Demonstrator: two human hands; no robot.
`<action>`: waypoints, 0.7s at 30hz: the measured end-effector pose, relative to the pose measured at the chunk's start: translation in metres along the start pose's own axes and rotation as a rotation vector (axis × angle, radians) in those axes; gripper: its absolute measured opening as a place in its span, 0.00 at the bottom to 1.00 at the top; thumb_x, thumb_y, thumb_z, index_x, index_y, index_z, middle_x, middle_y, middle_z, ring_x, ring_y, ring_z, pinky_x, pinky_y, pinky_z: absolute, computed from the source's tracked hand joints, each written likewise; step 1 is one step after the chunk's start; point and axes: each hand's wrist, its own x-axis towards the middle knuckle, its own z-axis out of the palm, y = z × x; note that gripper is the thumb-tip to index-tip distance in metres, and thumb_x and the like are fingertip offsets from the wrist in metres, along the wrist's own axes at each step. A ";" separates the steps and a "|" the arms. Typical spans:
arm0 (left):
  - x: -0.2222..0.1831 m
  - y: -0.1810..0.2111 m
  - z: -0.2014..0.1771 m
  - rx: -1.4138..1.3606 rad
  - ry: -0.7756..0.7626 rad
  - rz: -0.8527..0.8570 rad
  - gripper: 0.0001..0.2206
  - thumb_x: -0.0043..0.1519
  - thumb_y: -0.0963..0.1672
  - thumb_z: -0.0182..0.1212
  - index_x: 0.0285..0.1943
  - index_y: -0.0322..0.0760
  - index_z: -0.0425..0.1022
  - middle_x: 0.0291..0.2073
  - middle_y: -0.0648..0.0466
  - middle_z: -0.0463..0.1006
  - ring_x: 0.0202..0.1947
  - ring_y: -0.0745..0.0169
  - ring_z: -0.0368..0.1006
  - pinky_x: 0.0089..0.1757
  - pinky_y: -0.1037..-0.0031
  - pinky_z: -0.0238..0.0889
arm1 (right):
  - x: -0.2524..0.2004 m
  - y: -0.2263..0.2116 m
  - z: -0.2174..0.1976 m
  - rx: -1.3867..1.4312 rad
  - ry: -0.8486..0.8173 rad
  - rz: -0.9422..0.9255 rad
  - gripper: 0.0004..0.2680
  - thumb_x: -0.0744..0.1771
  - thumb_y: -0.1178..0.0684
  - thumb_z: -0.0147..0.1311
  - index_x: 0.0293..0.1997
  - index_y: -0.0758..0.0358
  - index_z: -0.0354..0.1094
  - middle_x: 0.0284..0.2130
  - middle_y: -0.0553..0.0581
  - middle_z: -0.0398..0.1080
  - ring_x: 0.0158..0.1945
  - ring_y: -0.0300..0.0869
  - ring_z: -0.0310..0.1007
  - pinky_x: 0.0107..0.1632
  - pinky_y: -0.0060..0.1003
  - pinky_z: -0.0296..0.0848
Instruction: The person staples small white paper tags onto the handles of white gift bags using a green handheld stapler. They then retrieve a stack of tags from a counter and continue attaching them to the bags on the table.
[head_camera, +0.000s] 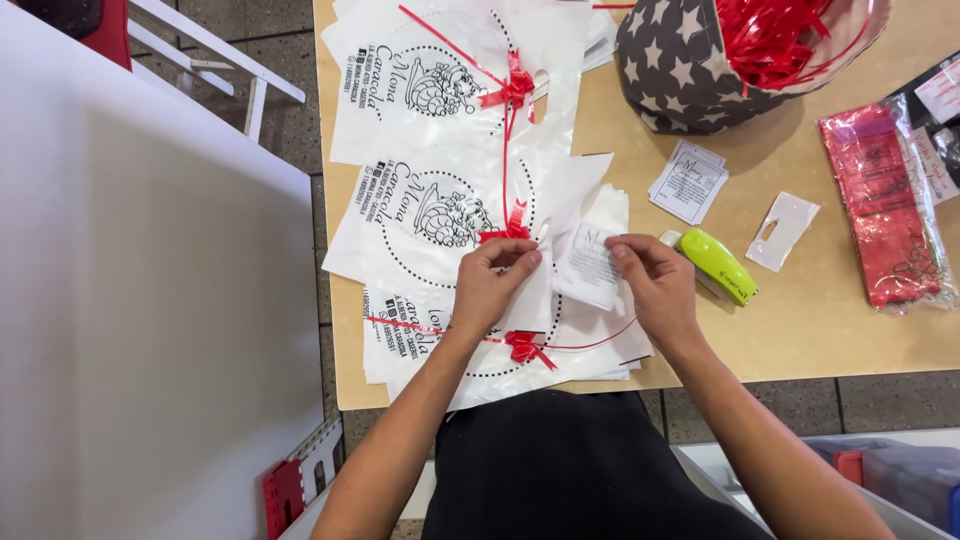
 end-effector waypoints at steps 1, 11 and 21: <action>0.000 -0.002 0.001 -0.027 0.004 -0.017 0.14 0.64 0.49 0.80 0.54 0.42 0.90 0.46 0.49 0.87 0.48 0.50 0.86 0.47 0.62 0.82 | 0.004 0.006 0.001 0.014 0.064 0.067 0.06 0.73 0.57 0.60 0.54 0.64 0.82 0.38 0.53 0.78 0.40 0.33 0.76 0.47 0.30 0.83; -0.003 0.000 0.009 -0.093 -0.036 -0.119 0.13 0.63 0.47 0.79 0.54 0.41 0.90 0.47 0.47 0.87 0.51 0.53 0.81 0.52 0.63 0.78 | 0.008 -0.011 0.032 0.038 -0.054 0.315 0.07 0.69 0.51 0.69 0.42 0.64 0.83 0.24 0.55 0.72 0.27 0.33 0.71 0.30 0.29 0.76; 0.004 -0.026 -0.008 -0.208 0.008 -0.047 0.07 0.67 0.45 0.68 0.49 0.39 0.81 0.49 0.44 0.84 0.55 0.49 0.79 0.55 0.58 0.75 | 0.007 -0.014 0.013 -0.312 -0.177 0.338 0.10 0.66 0.49 0.72 0.48 0.61 0.85 0.35 0.59 0.80 0.38 0.40 0.75 0.46 0.38 0.77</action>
